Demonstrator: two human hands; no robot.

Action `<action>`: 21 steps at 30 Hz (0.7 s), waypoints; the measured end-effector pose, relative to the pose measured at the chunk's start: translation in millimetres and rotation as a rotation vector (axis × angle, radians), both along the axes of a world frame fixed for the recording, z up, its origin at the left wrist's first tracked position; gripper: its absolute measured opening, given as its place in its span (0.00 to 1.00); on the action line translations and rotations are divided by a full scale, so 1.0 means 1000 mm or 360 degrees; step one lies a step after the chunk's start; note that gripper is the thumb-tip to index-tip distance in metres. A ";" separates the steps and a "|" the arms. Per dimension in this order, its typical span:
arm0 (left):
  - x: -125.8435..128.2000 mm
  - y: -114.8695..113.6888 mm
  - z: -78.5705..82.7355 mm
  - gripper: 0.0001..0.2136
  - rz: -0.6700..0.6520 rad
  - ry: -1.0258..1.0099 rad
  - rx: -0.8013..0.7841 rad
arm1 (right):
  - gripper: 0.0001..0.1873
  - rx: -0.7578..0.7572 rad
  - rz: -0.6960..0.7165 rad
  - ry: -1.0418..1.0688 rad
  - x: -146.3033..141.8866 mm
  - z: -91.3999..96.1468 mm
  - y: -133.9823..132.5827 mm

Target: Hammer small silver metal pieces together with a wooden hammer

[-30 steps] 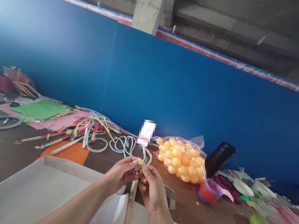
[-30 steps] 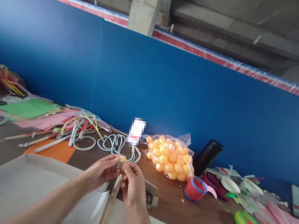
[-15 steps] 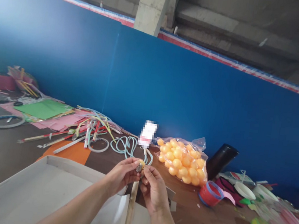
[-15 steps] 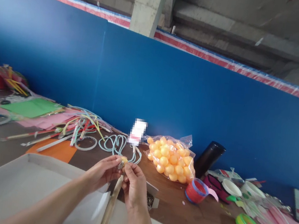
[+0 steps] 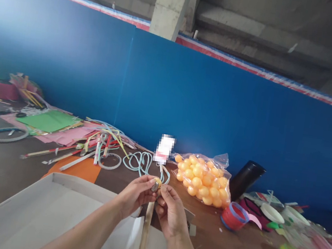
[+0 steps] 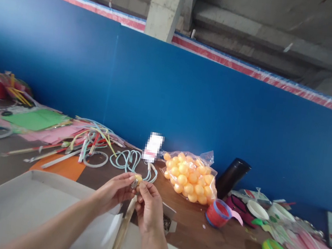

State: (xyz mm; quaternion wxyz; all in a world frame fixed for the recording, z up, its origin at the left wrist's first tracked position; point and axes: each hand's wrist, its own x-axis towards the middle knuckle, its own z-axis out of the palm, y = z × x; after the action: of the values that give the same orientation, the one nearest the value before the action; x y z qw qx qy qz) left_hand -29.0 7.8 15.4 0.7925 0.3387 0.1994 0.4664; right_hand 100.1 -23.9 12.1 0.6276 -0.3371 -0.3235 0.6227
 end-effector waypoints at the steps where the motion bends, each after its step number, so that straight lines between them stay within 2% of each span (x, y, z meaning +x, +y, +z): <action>1: 0.000 0.000 0.000 0.08 0.0001 0.0001 -0.0003 | 0.09 0.0002 0.0004 0.0000 0.000 0.000 0.000; 9: 0.000 0.000 0.000 0.08 0.0000 0.0005 -0.0009 | 0.09 0.0012 0.0012 -0.0042 0.000 0.002 -0.002; 21: 0.000 0.003 -0.003 0.09 0.0028 0.0042 0.0029 | 0.10 0.0043 -0.0090 -0.0231 0.000 0.002 0.000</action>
State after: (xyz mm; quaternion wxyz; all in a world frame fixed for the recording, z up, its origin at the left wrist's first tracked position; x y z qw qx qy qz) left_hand -28.9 10.7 12.0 0.7825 0.3504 0.2085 0.4706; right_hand 100.0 -23.9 13.7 0.6243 -0.3820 -0.3669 0.5742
